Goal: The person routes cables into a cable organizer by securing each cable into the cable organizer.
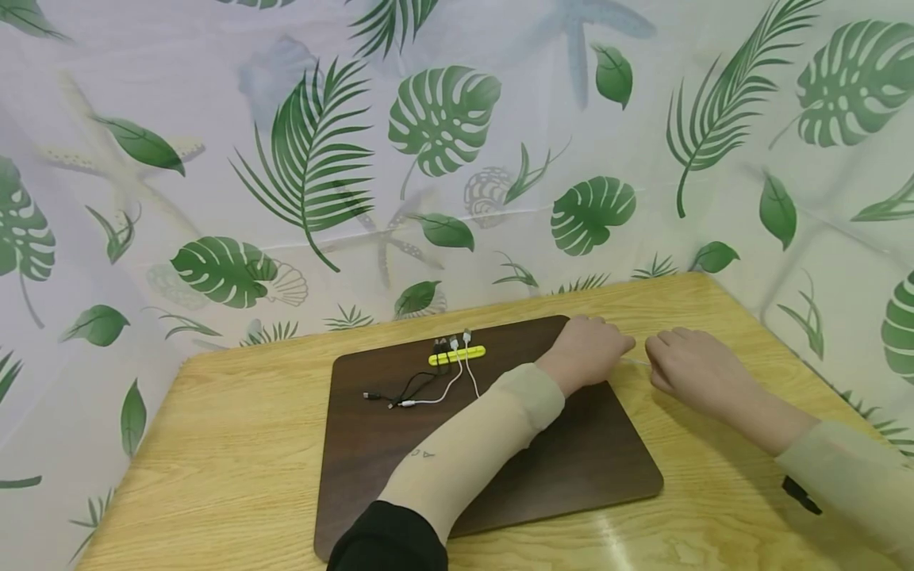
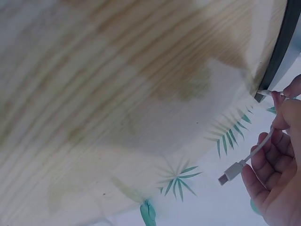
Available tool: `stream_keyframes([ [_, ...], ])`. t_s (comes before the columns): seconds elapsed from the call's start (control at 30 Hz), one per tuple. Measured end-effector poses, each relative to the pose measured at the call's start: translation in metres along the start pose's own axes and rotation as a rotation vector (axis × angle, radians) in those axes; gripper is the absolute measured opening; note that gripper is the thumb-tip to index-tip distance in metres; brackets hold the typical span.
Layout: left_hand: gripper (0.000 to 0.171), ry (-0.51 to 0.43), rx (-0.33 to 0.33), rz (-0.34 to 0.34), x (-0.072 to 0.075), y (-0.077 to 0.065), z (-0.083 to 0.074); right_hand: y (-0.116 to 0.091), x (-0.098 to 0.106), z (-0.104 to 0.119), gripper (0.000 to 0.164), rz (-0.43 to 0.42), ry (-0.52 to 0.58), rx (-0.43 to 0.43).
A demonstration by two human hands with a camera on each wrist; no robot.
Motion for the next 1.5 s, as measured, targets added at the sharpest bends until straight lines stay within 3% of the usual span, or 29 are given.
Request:
stream_keyframes([
  [0.5,0.019,-0.037,-0.007,-0.062,0.001,-0.009,0.007,0.002,0.007,0.006,0.024,-0.098,0.014,0.042],
  [0.8,0.023,0.011,-0.014,-0.107,0.003,-0.014,0.012,0.005,0.010,0.009,0.022,-0.156,0.033,0.054],
  [1.5,0.026,0.061,-0.028,-0.188,-0.005,-0.047,0.027,0.016,0.015,0.037,0.020,-0.164,0.055,0.103],
])
Point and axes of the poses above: each hand's wrist, its own y-axis towards the middle knuckle, its own x-axis out of the back of the hand, z = x × y, the point moved 4 cm from there along y, towards the middle knuckle, and after that the axes turned 13 degrees about -x, right-handed, at the moved point
